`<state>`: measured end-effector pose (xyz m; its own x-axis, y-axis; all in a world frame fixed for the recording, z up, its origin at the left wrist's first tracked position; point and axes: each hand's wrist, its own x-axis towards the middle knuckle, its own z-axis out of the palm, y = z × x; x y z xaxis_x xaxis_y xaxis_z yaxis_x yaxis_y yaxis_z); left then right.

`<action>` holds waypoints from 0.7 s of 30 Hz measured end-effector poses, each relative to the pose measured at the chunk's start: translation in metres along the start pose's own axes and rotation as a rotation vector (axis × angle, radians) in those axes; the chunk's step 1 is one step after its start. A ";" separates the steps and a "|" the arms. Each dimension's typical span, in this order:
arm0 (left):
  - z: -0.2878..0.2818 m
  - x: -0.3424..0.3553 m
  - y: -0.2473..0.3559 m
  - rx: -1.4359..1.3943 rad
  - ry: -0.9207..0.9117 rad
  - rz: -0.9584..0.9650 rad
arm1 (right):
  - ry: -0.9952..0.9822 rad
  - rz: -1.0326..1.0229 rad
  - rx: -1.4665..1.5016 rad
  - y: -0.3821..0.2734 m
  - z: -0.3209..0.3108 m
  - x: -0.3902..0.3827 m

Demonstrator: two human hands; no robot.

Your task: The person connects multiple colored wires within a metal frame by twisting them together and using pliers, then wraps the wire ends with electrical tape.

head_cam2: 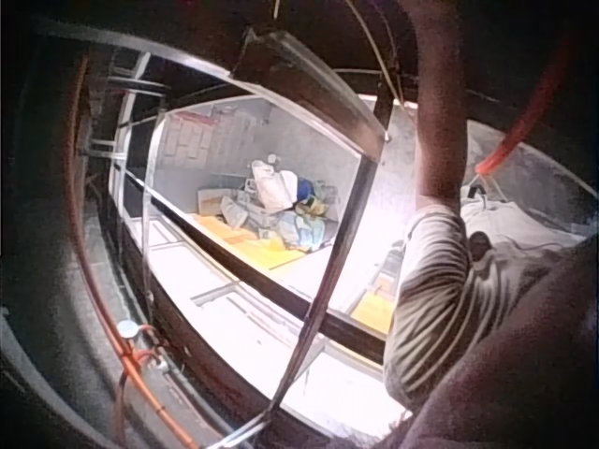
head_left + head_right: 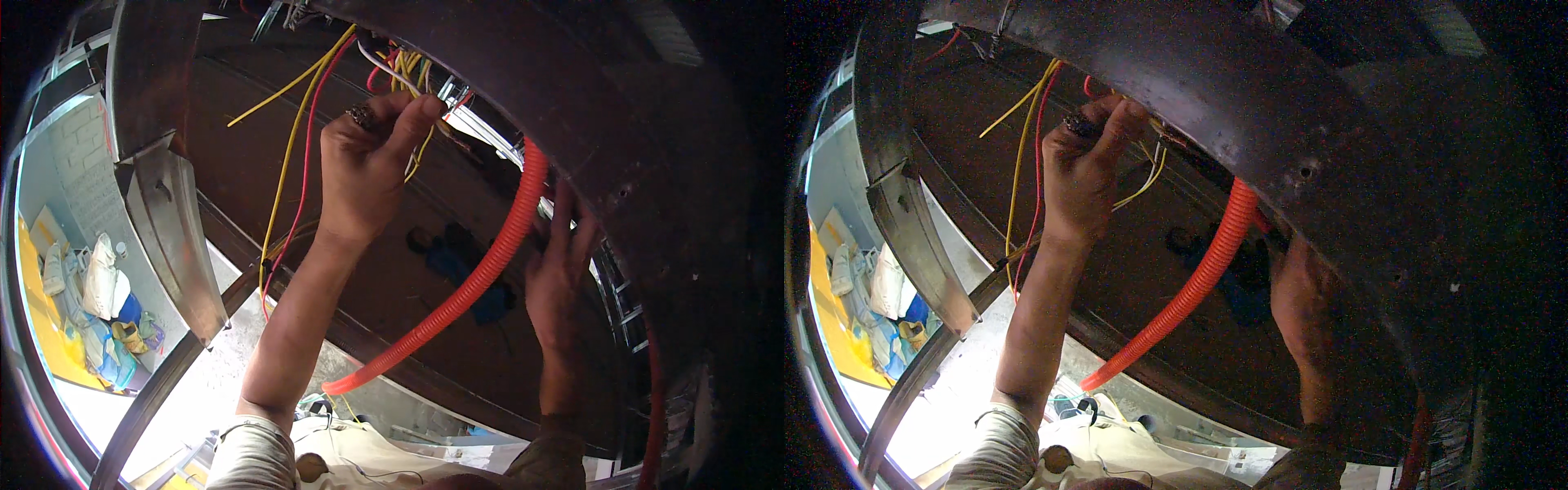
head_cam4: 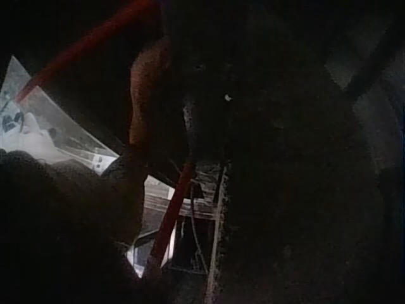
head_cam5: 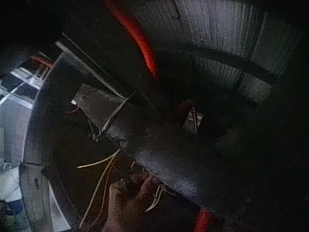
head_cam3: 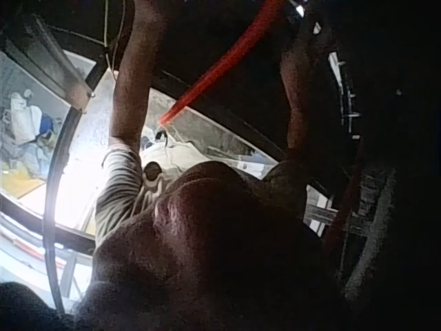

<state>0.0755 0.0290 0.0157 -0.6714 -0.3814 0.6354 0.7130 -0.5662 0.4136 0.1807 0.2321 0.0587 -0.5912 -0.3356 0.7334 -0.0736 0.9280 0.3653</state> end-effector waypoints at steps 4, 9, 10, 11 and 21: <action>-0.001 0.000 0.000 -0.001 -0.010 -0.004 | 0.003 0.014 0.105 0.000 0.006 0.001; 0.000 0.000 0.000 -0.033 -0.009 -0.013 | 0.002 0.000 0.190 0.001 0.004 0.001; 0.000 0.000 -0.001 -0.023 -0.012 -0.002 | 0.002 0.001 0.189 0.000 0.003 0.001; -0.001 0.000 -0.001 -0.012 -0.014 0.010 | -0.021 0.020 0.210 -0.001 0.002 0.001; 0.002 0.000 0.001 0.013 0.011 0.015 | -0.024 0.053 0.006 -0.006 0.001 -0.004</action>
<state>0.0767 0.0298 0.0169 -0.6629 -0.3976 0.6344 0.7253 -0.5510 0.4127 0.1832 0.2281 0.0528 -0.6131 -0.2823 0.7379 -0.0467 0.9453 0.3228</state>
